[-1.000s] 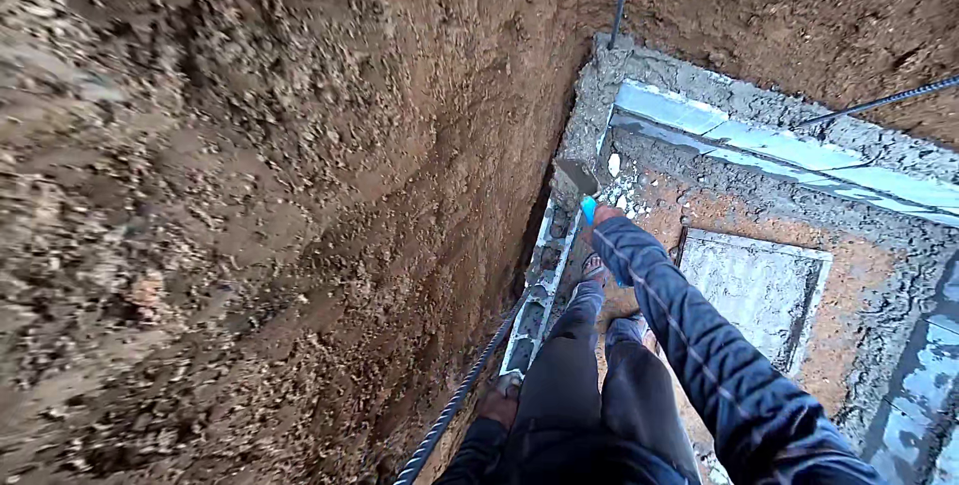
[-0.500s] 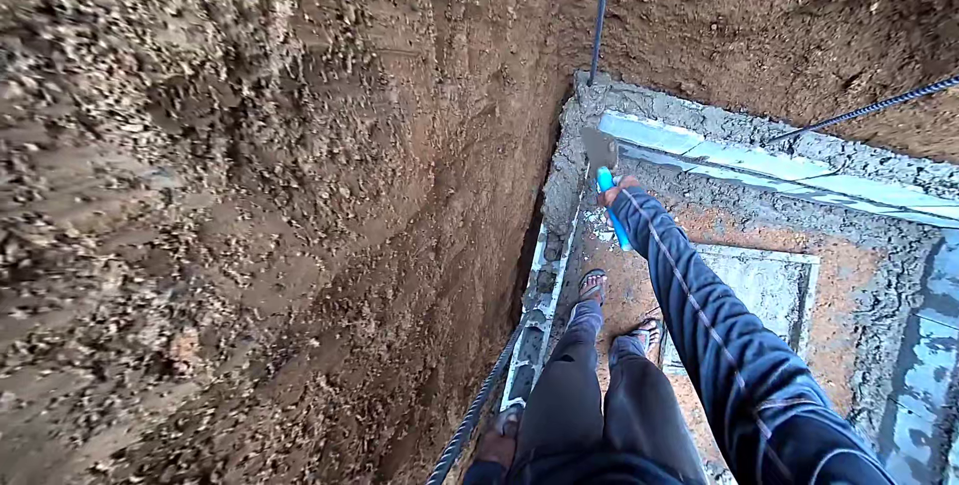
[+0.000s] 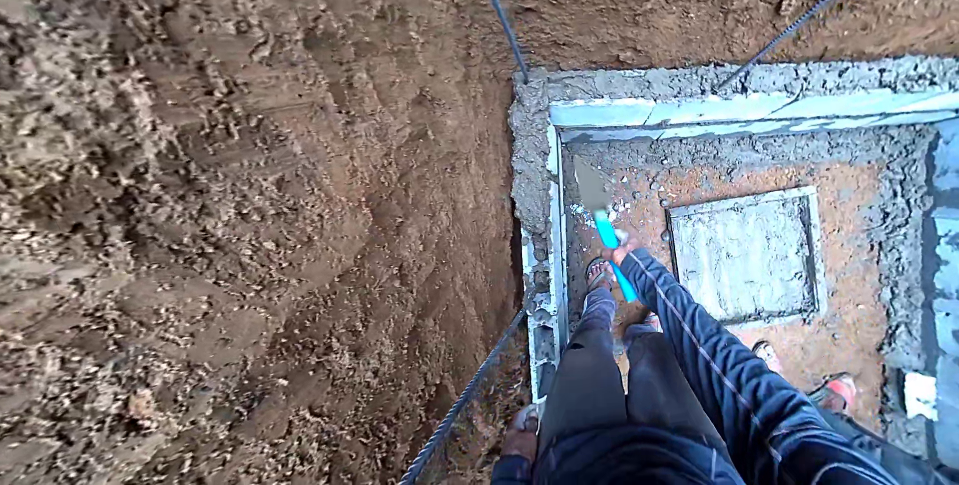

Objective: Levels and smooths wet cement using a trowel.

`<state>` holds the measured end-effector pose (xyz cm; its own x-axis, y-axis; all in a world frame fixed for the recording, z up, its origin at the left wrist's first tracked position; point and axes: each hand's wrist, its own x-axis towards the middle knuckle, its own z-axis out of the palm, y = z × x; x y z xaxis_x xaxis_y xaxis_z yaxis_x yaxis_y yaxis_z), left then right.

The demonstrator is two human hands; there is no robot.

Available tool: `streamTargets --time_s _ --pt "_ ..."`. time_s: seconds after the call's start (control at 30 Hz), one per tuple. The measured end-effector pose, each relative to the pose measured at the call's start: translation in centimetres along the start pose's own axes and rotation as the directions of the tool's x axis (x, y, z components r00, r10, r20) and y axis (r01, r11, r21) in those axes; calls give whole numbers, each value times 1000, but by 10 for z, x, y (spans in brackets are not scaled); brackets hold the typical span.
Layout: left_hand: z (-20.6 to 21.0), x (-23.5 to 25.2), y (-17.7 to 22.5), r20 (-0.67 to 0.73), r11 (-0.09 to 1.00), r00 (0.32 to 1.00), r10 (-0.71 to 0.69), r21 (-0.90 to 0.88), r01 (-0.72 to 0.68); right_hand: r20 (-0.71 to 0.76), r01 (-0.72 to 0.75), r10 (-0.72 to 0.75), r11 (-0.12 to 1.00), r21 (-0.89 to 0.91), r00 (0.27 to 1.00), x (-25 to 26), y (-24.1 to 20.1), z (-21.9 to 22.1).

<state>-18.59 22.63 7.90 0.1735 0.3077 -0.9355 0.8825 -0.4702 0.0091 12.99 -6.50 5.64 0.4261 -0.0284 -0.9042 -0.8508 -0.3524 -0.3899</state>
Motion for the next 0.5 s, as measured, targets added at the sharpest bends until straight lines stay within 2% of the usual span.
streamTargets --time_s 0.1,0.17,0.2,0.27,0.3,0.37,0.4,0.5 --pt "3 4 4 10 996 999 41 77 -42 24 -197 200 976 -94 980 -9 73 -21" --pt "6 6 6 7 990 999 41 134 -41 30 -317 327 931 -183 944 7 146 -29" --pt "7 3 9 9 987 1000 23 157 -24 31 -314 329 922 -227 944 17 191 -28" --pt "9 -6 22 -2 976 1000 1 216 -1 -13 -229 232 947 -223 973 13 260 -26" --pt "11 -11 29 -3 967 1000 -3 256 4 -27 -253 252 954 -159 967 -1 274 -33" --pt "16 -16 36 0 936 1000 -2 351 2 28 -435 434 899 49 901 -25 291 -62" --pt "19 -17 38 -3 921 1000 -4 390 5 28 -482 484 861 165 875 -23 321 -70" --pt "30 -15 37 -31 878 999 -41 476 51 4 -486 534 767 419 846 -11 419 -75"
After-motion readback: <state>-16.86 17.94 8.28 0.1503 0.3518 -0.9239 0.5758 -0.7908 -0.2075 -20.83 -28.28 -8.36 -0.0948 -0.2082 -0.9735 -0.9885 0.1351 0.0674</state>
